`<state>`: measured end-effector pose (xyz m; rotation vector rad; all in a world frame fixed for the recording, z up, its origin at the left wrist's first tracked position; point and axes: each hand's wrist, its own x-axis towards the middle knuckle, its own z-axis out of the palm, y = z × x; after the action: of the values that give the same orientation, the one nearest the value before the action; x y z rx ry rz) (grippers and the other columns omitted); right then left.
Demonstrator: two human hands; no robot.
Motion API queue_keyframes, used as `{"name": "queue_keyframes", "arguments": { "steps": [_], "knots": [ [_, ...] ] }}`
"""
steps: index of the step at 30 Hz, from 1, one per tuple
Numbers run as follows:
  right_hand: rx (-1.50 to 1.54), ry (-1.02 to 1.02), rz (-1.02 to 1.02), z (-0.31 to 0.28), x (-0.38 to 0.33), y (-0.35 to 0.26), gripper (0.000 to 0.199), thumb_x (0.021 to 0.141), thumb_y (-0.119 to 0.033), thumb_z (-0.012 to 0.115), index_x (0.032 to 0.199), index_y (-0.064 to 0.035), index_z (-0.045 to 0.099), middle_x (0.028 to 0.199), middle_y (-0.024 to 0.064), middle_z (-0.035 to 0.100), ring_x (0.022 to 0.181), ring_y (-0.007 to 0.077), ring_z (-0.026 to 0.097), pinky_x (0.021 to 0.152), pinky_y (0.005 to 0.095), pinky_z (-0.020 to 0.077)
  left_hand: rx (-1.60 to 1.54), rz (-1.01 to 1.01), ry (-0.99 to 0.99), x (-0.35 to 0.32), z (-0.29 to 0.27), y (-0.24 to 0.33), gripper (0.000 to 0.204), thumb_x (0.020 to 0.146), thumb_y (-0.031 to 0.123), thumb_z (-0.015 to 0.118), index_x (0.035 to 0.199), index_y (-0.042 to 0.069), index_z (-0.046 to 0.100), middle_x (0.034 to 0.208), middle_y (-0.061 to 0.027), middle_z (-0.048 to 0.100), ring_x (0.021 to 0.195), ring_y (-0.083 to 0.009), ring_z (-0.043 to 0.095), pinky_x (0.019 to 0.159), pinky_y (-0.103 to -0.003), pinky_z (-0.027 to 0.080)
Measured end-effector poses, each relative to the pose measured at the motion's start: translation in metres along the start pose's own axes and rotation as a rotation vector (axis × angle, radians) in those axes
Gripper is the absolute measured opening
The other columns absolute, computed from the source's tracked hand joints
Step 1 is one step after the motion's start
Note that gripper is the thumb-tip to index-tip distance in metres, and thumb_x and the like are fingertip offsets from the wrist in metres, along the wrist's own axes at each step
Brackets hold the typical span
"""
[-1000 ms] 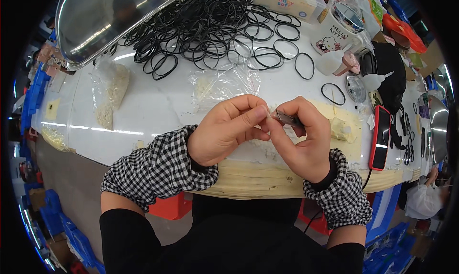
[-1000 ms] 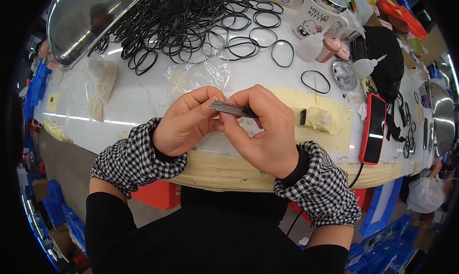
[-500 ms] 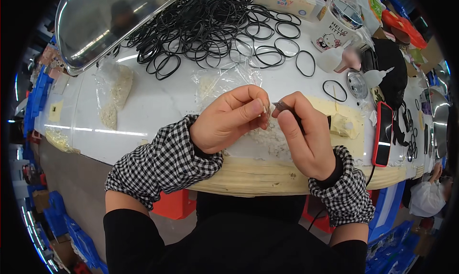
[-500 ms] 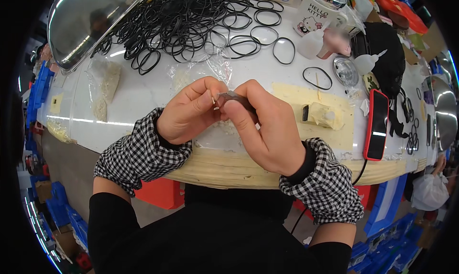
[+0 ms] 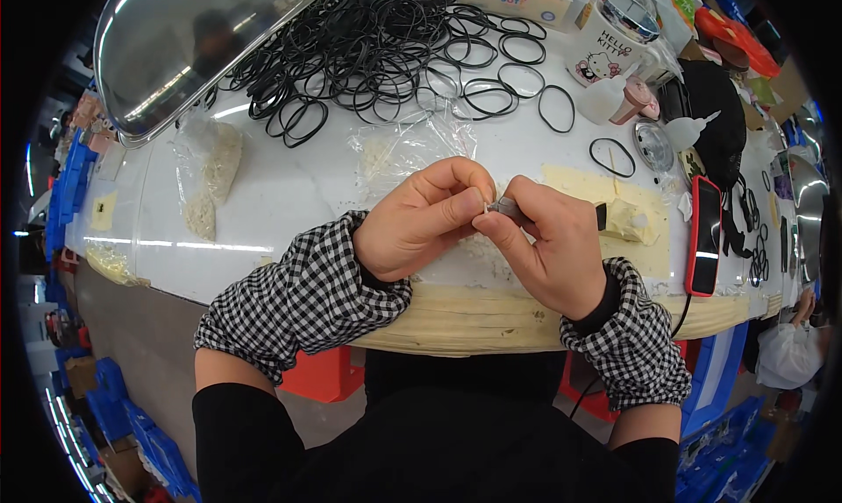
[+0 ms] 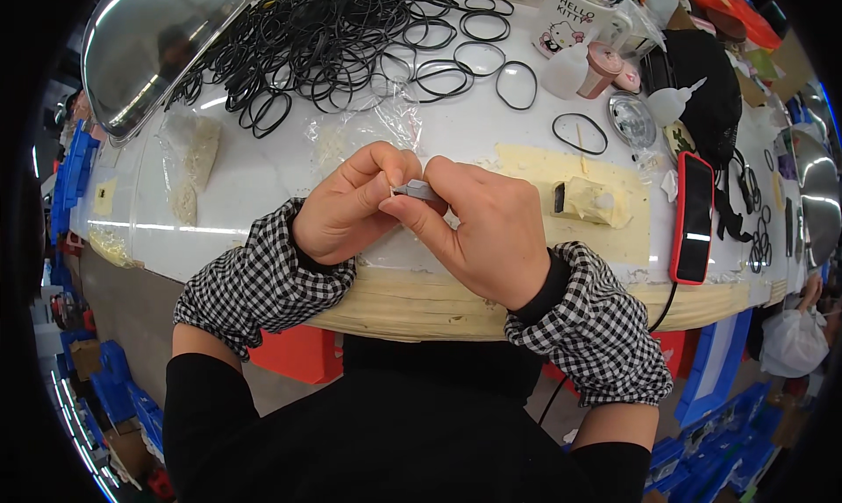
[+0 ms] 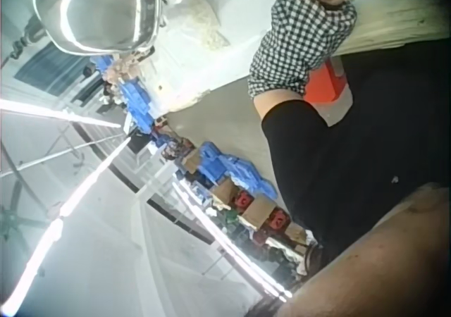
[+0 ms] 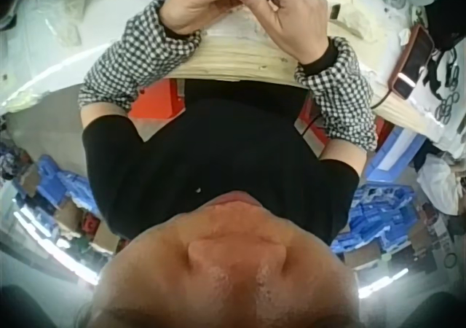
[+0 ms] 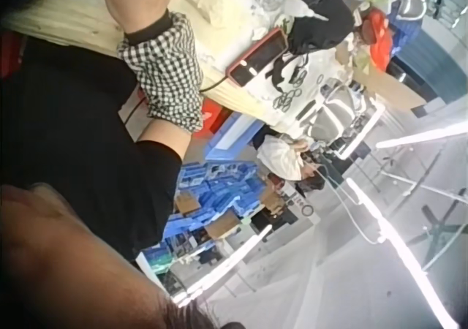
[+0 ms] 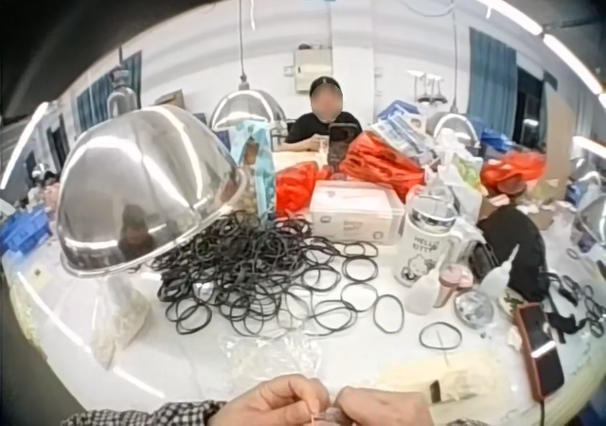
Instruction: Assembling small plastic and metal components at a workbench, using tweezers to manipulate tiny parts.
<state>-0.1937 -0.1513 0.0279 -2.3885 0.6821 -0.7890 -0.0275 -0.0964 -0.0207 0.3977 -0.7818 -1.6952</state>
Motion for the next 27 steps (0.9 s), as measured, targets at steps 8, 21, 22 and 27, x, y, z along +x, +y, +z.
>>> {"name": "queue_keyframes", "arguments": {
  "steps": [8,21,22,27],
  "knots": [
    [-0.002,0.016,-0.016,0.0013,-0.0007,0.0013,0.033,0.083,-0.032,0.066,0.07,-0.0049,0.053,0.056,0.006,0.053,0.046,0.0209,0.052,0.042,0.03,0.0384,0.0,0.049,-0.019,0.0006,-0.0016,-0.0018,0.008,0.095,0.013,0.051,0.099,0.006,0.052,0.093,0.0007,0.054,0.087,-0.0077,0.051,0.083,-0.025,0.042],
    [0.031,-0.039,0.002,-0.0023,0.0,-0.0024,0.027,0.083,-0.028,0.066,0.073,-0.0043,0.057,0.056,0.006,0.054,0.046,0.019,0.053,0.043,0.0293,0.0391,0.066,0.07,-0.008,-0.0005,-0.0019,-0.0011,0.009,0.094,0.013,0.053,0.098,0.006,0.054,0.092,0.0017,0.054,0.085,-0.0064,0.049,0.08,-0.023,0.04],
    [0.036,-0.044,0.008,-0.0025,-0.0001,-0.0026,0.027,0.083,-0.028,0.066,0.074,-0.0041,0.058,0.056,0.006,0.054,0.046,0.0187,0.053,0.043,0.0291,0.0391,0.065,0.07,-0.012,-0.0006,-0.0019,-0.0009,0.009,0.094,0.013,0.053,0.098,0.006,0.054,0.092,0.0018,0.054,0.085,-0.0064,0.049,0.08,-0.023,0.04],
    [0.056,-0.04,0.002,-0.0019,-0.0013,-0.0016,0.027,0.082,-0.028,0.067,0.075,-0.0036,0.058,0.056,0.0061,0.054,0.046,0.0184,0.053,0.043,0.0284,0.0392,0.066,0.063,-0.013,-0.0008,-0.0016,-0.0004,0.009,0.094,0.014,0.053,0.098,0.006,0.054,0.091,0.0021,0.054,0.084,-0.0063,0.049,0.079,-0.022,0.04]
  ]
}}
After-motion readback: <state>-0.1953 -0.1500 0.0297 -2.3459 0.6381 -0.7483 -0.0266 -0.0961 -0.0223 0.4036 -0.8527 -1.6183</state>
